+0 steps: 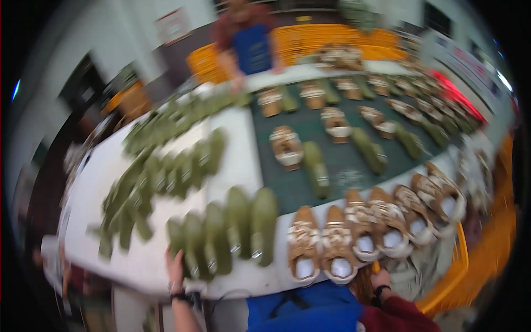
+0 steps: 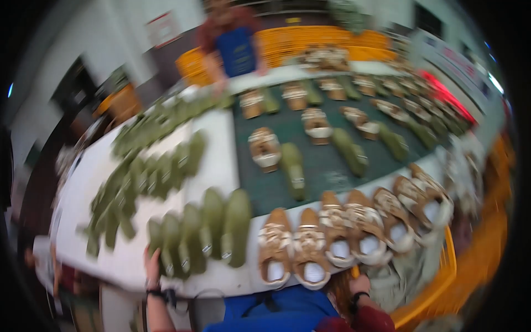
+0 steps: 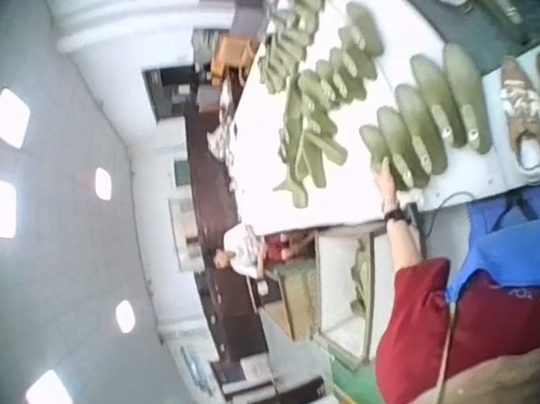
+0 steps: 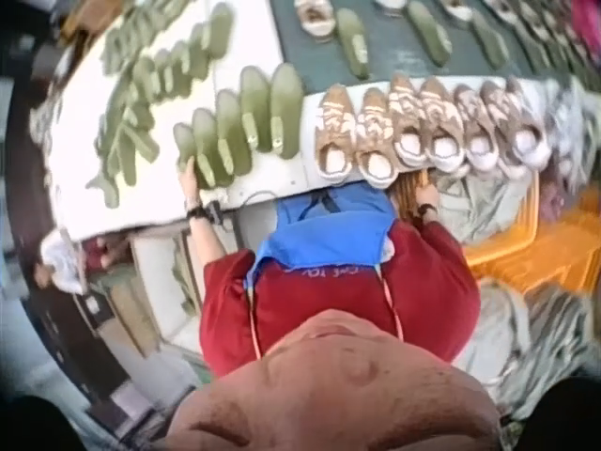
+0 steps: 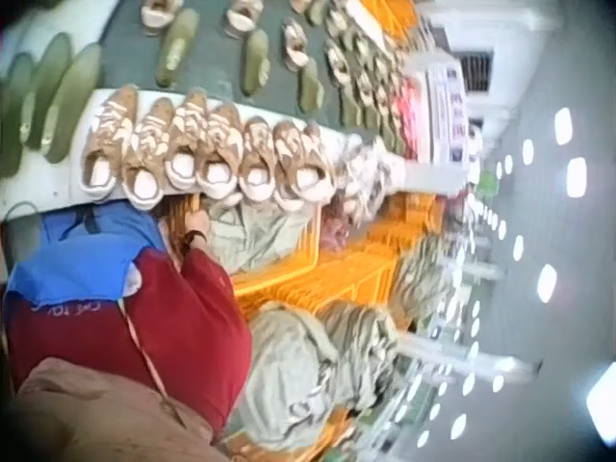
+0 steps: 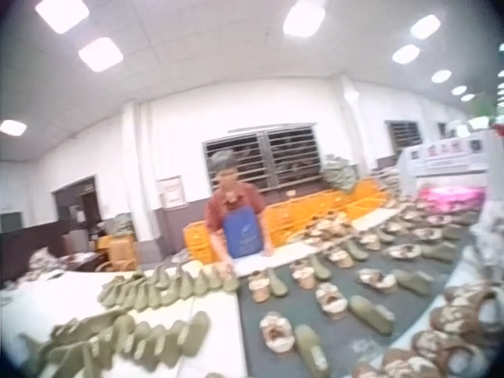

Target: Organizing and sorting plastic shoe lasts and assembled shoe components on a factory assembly table.

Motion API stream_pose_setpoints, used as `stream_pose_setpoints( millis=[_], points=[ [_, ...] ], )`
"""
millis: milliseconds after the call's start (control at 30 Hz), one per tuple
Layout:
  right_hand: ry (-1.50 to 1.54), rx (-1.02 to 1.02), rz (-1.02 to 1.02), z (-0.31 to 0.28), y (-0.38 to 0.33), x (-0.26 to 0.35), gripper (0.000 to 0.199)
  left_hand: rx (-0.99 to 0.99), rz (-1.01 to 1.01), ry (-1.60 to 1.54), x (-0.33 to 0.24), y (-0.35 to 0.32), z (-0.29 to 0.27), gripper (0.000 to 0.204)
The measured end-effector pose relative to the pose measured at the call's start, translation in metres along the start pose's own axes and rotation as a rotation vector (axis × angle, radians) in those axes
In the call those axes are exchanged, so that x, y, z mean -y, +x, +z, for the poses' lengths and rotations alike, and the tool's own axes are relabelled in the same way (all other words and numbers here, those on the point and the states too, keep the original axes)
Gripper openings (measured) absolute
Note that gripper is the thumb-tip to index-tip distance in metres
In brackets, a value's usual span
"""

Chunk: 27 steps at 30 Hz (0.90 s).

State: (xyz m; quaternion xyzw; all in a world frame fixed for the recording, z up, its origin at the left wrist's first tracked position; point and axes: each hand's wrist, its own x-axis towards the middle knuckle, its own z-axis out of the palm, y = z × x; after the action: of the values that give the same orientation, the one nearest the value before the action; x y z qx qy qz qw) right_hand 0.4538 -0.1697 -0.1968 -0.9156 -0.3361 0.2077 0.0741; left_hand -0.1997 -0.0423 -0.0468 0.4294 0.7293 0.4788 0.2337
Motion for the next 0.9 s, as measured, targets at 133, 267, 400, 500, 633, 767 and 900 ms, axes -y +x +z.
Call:
stream_pose_setpoints(
  millis=[133,267,400,500,633,767,900],
  points=[
    [-0.047,0.165,0.028,-0.021,-0.002,0.030,0.033,0.356,0.118,-0.356,-0.023,0.007,0.025,0.050],
    [0.007,0.066,-0.085,-0.015,-0.001,0.012,0.032,0.048,0.247,-0.093,-0.091,-0.044,0.054,0.044],
    [0.047,0.057,-0.054,-0.013,-0.008,-0.004,0.030,-0.338,0.288,0.102,-0.121,-0.090,0.049,0.040],
    [0.033,0.041,-0.063,-0.009,-0.006,0.001,0.030,0.139,0.574,0.344,-0.158,-0.111,0.088,0.043],
    [0.024,0.053,-0.071,-0.005,-0.003,0.004,0.030,0.444,0.833,0.623,-0.165,-0.119,0.144,0.052],
    [-0.002,0.068,-0.061,-0.008,-0.002,0.009,0.032,0.357,0.873,0.840,-0.163,-0.122,0.171,0.054],
    [-0.005,0.085,-0.050,-0.013,-0.006,0.008,0.033,0.282,0.904,0.836,-0.171,-0.131,0.175,0.048]
  ],
)
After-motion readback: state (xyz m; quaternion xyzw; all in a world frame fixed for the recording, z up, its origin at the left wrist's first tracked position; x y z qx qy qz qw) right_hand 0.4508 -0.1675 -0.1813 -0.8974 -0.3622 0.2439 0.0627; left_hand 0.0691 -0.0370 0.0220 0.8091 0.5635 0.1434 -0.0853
